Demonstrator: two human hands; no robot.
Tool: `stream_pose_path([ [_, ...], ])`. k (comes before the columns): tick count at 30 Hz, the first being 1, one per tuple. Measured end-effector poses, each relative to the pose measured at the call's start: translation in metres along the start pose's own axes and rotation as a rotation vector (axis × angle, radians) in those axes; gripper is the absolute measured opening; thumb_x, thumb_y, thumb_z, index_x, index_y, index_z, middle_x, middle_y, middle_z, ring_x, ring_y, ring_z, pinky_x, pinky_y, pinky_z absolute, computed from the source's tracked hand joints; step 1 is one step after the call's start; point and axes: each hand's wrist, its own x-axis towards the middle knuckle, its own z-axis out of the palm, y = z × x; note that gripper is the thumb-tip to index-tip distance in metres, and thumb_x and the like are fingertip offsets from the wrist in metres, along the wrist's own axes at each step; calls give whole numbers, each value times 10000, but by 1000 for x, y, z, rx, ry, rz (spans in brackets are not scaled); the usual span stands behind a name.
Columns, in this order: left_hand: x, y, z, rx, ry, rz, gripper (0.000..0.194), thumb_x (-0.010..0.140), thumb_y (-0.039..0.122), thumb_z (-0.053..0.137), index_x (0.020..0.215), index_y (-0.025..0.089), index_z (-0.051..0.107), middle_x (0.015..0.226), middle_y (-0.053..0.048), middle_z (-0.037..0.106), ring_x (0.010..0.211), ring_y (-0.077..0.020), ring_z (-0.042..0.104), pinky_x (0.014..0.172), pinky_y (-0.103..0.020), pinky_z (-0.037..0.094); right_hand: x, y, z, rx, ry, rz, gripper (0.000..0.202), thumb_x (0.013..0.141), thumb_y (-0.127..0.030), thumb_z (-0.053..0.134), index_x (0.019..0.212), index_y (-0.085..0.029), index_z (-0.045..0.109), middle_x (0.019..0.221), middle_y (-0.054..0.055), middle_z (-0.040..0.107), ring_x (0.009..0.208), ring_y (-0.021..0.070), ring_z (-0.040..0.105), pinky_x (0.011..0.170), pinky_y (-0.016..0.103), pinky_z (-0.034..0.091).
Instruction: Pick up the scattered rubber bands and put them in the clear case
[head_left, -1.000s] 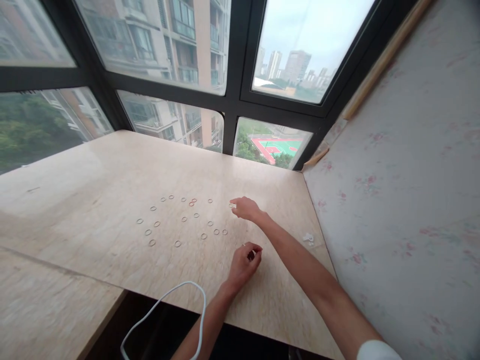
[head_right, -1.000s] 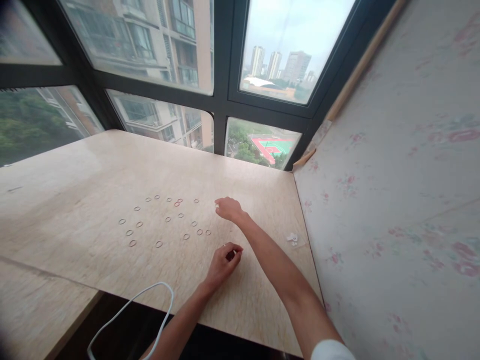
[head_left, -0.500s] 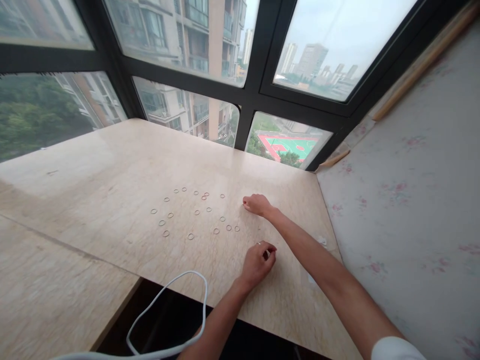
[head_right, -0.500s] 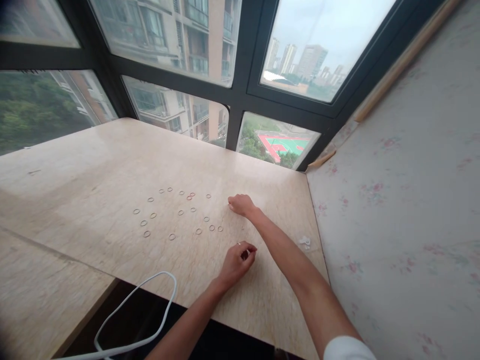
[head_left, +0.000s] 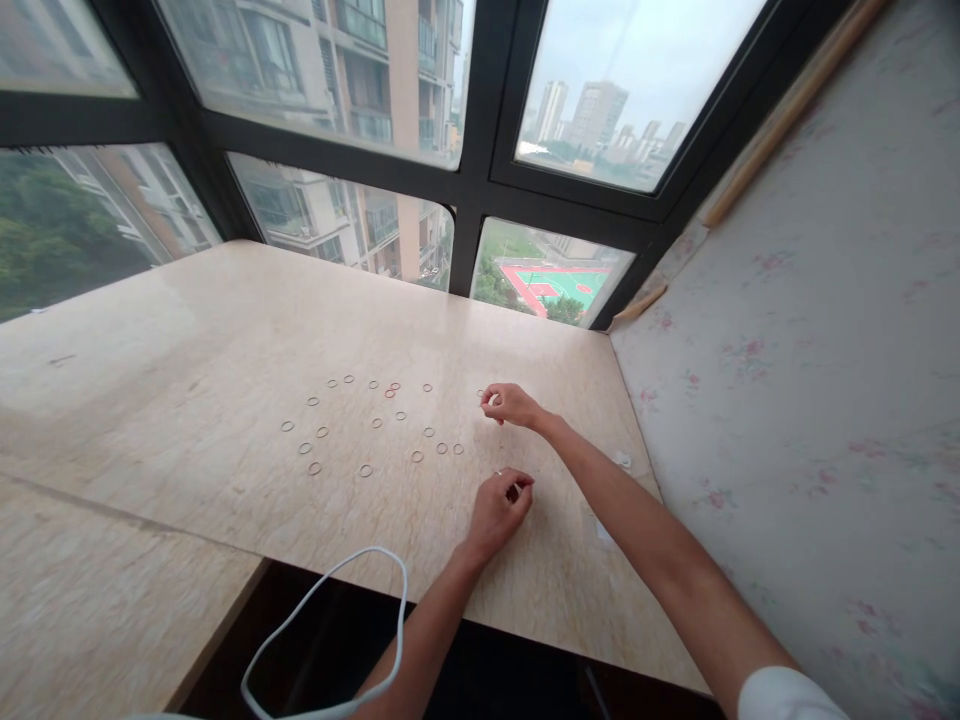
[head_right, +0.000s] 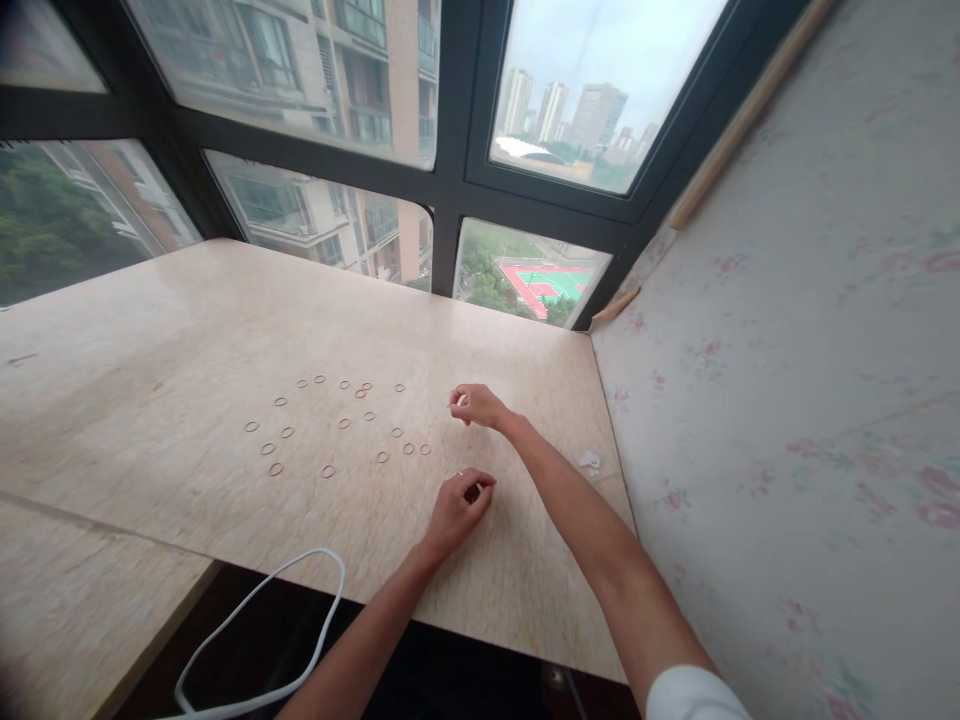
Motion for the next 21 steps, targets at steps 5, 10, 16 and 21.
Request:
stream_pose_path([
  [5, 1, -1, 1, -9, -17, 3, 140, 809, 182, 528, 839, 178, 664, 785, -26, 679, 616, -123, 553, 625, -257, 439, -47, 13, -10, 291, 166, 27, 213, 790, -356, 534, 852, -154, 561, 482, -67, 533, 407, 68, 457, 430, 174, 349],
  [10, 2, 1, 0, 4, -29, 4, 141, 822, 199, 521, 832, 181, 661, 774, -25, 678, 623, -123, 562, 623, -256, 441, -109, 27, -25, 431, 343, 118, 285, 801, -462, 498, 874, -188, 498, 443, -114, 428, 353, 60, 342, 380, 174, 255],
  [16, 1, 2, -1, 22, -39, 14, 142, 831, 218, 517, 836, 185, 655, 789, -31, 682, 638, -128, 577, 628, -264, 452, -188, 39, -35, 375, 383, 236, 205, 757, -375, 592, 787, -172, 575, 421, -100, 457, 366, 67, 383, 407, 183, 263],
  [21, 0, 3, -1, 37, -48, 17, 147, 839, 248, 515, 835, 192, 650, 783, -34, 680, 647, -135, 586, 624, -264, 462, -229, 43, -30, 157, 324, 311, 122, 761, -278, 569, 747, -174, 632, 420, -99, 459, 387, 76, 426, 447, 187, 293],
])
